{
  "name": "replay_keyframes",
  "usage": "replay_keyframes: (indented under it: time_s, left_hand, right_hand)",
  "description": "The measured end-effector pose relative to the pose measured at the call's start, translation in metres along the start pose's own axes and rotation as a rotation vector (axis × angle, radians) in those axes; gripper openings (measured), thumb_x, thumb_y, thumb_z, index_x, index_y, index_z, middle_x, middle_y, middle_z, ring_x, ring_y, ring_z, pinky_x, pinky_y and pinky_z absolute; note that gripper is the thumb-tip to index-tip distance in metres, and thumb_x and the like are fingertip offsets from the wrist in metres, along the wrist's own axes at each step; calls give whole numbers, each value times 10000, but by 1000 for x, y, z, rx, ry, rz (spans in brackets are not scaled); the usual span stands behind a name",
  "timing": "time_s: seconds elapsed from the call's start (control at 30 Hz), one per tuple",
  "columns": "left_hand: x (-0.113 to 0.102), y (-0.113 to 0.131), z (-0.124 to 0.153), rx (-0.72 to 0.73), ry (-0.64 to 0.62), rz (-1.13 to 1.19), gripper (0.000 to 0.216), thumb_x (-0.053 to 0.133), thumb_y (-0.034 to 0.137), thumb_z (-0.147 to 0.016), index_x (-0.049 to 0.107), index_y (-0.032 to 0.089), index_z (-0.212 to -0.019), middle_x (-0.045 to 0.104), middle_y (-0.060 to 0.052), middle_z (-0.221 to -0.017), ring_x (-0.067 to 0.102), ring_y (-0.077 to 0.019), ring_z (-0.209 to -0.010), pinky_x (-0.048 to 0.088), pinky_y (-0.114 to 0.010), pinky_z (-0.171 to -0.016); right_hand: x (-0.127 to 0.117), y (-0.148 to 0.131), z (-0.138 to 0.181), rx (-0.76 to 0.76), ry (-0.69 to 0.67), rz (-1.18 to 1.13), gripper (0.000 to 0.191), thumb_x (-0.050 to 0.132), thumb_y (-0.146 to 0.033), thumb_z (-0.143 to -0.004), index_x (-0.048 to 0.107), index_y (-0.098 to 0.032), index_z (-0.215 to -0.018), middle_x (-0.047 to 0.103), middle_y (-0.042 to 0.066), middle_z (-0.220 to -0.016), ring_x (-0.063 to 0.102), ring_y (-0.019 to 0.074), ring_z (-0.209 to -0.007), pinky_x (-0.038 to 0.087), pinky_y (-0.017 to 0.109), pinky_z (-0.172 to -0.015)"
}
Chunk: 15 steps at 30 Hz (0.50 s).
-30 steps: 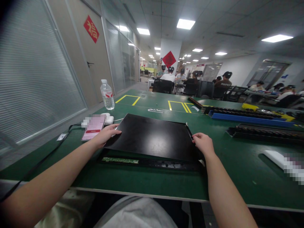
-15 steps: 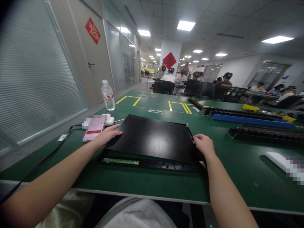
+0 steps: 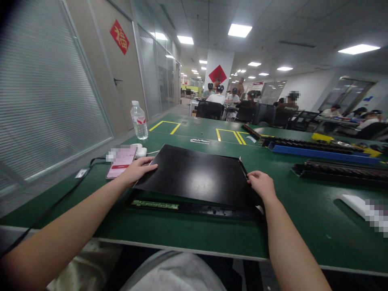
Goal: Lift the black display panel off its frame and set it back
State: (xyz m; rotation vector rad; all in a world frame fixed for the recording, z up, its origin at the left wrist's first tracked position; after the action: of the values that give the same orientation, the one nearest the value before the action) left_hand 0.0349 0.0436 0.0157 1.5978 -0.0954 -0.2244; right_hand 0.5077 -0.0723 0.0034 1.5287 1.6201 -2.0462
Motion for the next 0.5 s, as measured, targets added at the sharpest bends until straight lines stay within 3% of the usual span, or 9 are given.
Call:
replay_keyframes:
  time_s: [0.17, 0.3, 0.5]
  left_hand:
    - [-7, -1, -3, 120, 79, -295, 266, 805, 333, -582, 753, 200, -806, 731, -82, -1002, 666, -317, -963, 548, -338, -740]
    - [-5, -3, -4, 130, 21, -360, 234, 780, 351, -602, 736, 187, -764, 712, -88, -1000, 669, -302, -904, 535, -323, -686]
    - [-3, -5, -5, 161, -36, -396, 183, 774, 327, -598, 728, 184, -701, 711, -72, -884, 667, -274, -843, 527, -329, -747]
  right_hand:
    - [0, -1, 2, 26, -9, -25, 246, 562, -255, -736, 724, -190, -910, 728, 41, -725, 602, 152, -548, 452, 271, -564]
    - [0, -1, 2, 35, -7, -45, 252, 569, -269, -724, 724, -185, -904, 732, 55, -738, 602, 158, -543, 451, 277, -544]
    - [0, 3, 0, 42, -12, -71, 268, 565, -298, -724, 721, -184, -910, 735, 64, -746, 595, 154, -514, 451, 281, -539]
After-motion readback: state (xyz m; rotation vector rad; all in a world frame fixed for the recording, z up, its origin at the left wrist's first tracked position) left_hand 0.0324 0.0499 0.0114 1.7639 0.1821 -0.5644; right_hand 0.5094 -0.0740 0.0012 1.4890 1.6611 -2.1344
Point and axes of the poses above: each hand's wrist, its own z-axis away from the middle knuckle, its own x-axis out of the palm, y = z × x, the point moved 5 cm from there along -z, towards the middle knuckle
